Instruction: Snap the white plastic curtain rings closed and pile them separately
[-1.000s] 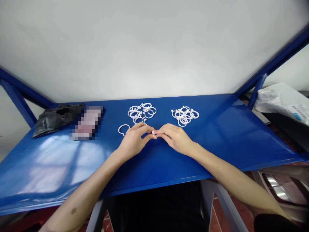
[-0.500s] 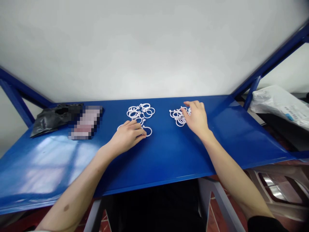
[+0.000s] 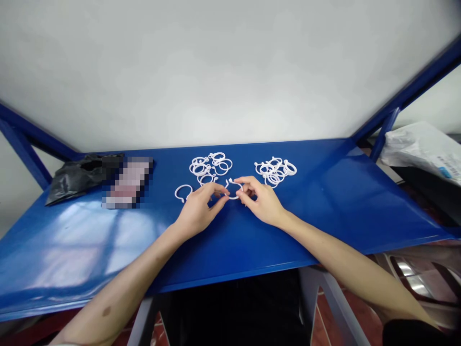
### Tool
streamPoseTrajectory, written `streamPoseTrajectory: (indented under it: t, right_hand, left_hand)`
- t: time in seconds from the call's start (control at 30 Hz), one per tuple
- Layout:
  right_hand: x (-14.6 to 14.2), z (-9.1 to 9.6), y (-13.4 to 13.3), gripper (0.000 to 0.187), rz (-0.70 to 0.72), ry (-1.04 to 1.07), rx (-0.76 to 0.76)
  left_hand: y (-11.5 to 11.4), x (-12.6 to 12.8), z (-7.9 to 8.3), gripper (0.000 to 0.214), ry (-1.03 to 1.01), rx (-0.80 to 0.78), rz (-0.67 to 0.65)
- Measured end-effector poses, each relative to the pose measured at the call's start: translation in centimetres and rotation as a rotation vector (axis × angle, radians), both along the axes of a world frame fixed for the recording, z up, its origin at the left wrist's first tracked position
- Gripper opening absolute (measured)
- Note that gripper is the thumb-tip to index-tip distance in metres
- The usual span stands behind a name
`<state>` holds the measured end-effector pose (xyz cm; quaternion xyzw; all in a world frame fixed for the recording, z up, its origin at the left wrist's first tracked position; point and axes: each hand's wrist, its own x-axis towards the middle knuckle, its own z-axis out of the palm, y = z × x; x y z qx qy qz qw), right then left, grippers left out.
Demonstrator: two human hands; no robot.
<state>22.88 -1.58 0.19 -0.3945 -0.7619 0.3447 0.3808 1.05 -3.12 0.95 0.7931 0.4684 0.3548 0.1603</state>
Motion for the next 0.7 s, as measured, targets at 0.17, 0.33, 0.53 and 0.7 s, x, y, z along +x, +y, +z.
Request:
streamPoseTrajectory:
  t: [0.17,0.33,0.53,0.7]
  right_hand:
    - [0.0,0.2,-0.4,0.026,0.043,-0.027,0.065]
    - [-0.1,0.4,-0.9,0.026,0.098,-0.076,0.085]
    - [0.2,0.4,-1.2,0.020,0.179,-0.106,0.125]
    - [-0.1,0.8,-0.6,0.022,0.172,-0.185,0.216]
  left_hand:
    - [0.0,0.5,-0.1,0.023,-0.252,-0.319,0.118]
    - [-0.1,0.6,0.2,0.025,-0.383,-0.437,0.086]
    - [-0.7,0.6,0.2,0.018,-0.211,-0.323,0.069]
    - [0.2,-0.2,0.8,0.017,-0.085,-0.217,-0.007]
